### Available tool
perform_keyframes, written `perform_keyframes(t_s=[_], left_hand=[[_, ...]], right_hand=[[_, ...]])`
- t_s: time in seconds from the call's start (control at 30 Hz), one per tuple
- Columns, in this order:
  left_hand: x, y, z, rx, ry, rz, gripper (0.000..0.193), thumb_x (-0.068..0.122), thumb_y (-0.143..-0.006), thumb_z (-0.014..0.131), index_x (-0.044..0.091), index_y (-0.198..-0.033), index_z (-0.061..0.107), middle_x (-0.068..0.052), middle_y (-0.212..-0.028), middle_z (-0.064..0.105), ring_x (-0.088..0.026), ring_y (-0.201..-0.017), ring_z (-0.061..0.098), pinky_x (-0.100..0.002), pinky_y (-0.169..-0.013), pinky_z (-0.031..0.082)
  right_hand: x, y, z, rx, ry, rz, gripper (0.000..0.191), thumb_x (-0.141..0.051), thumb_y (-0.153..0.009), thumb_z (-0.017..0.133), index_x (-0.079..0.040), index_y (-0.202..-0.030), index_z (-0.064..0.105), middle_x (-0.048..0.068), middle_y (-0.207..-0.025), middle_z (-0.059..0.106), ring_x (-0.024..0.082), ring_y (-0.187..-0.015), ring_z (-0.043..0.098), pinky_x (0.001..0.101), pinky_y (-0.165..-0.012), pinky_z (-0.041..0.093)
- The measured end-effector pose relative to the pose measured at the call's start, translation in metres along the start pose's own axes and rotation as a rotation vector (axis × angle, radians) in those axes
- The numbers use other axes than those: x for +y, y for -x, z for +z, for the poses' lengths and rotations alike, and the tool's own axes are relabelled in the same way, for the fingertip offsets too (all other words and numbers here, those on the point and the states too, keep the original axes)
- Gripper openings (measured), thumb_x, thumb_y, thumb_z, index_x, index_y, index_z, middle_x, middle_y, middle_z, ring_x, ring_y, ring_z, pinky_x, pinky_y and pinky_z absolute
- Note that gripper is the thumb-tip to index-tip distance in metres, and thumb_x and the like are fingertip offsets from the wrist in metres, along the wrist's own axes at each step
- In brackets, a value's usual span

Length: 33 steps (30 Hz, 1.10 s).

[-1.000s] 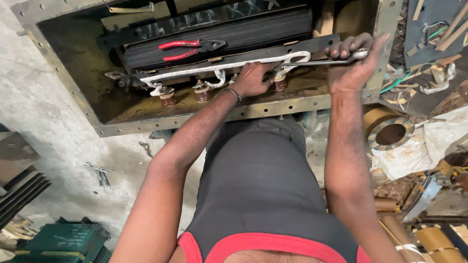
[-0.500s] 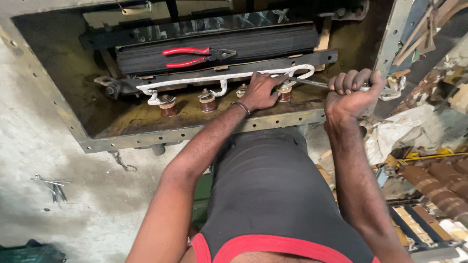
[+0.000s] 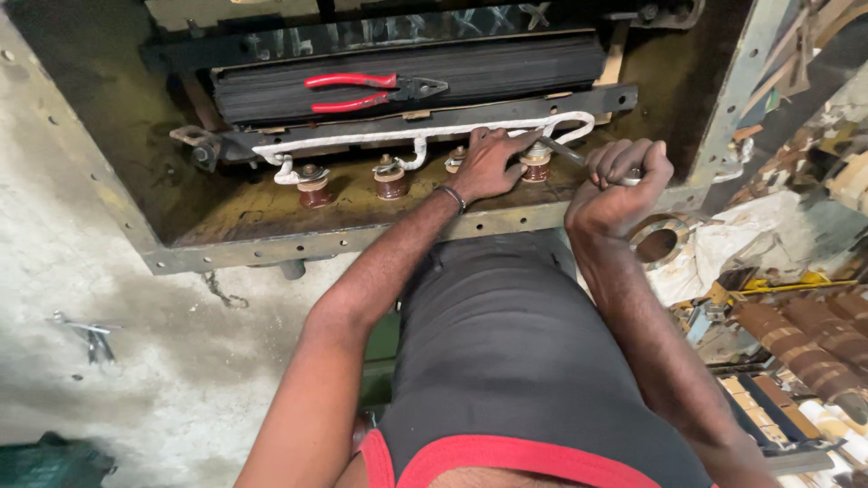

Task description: The person works on a transformer tank, using a wrench to tighten nuts on a metal bus bar fitted over the terminal bushings, steadying the bar with the other hand. They move along the bar tightening each fastener in turn, with pliers resting on the transformer core nearby.

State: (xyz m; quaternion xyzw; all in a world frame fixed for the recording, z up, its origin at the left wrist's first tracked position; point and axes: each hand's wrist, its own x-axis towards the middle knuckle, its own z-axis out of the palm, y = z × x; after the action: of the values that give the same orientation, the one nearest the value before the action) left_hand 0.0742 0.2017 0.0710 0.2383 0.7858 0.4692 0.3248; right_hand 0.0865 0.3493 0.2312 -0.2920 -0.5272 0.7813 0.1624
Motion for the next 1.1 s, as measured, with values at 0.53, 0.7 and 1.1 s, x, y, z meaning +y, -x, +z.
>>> perform_keyframes(t_s=[0.53, 0.7, 1.1], left_hand=[[0.037, -0.013, -0.014, 0.029, -0.197, -0.063, 0.06, 0.01, -0.086, 0.069, 0.016, -0.145, 0.058, -0.011, -0.121, 0.073, -0.03, -0.105, 0.063, -0.048, -0.097, 0.049], [0.045, -0.016, -0.005, 0.043, -0.293, -0.077, 0.069, 0.007, -0.075, 0.069, 0.014, -0.142, 0.058, -0.01, -0.114, 0.075, -0.031, -0.105, 0.063, -0.049, -0.096, 0.048], [0.054, -0.017, -0.005, -0.148, -0.397, -0.191, 0.087, 0.019, -0.069, 0.073, 0.009, -0.151, 0.046, -0.014, -0.086, 0.074, -0.031, -0.102, 0.063, -0.052, -0.102, 0.044]], right_hand=[[-0.005, -0.058, -0.085, 0.032, -0.325, 0.114, 0.05, -0.04, -0.109, 0.043, -0.013, -0.067, 0.038, 0.001, -0.055, 0.028, 0.016, -0.051, 0.024, 0.0354, -0.058, 0.025], [0.01, -0.102, -0.117, -0.016, -0.356, 0.307, 0.051, -0.043, -0.106, 0.045, -0.014, -0.066, 0.037, 0.001, -0.054, 0.029, 0.016, -0.05, 0.024, 0.037, -0.057, 0.027], [0.003, -0.108, -0.115, 0.019, -0.225, 0.284, 0.05, -0.052, -0.108, 0.054, -0.01, -0.081, 0.051, 0.004, -0.068, 0.041, 0.022, -0.063, 0.041, 0.042, -0.067, 0.042]])
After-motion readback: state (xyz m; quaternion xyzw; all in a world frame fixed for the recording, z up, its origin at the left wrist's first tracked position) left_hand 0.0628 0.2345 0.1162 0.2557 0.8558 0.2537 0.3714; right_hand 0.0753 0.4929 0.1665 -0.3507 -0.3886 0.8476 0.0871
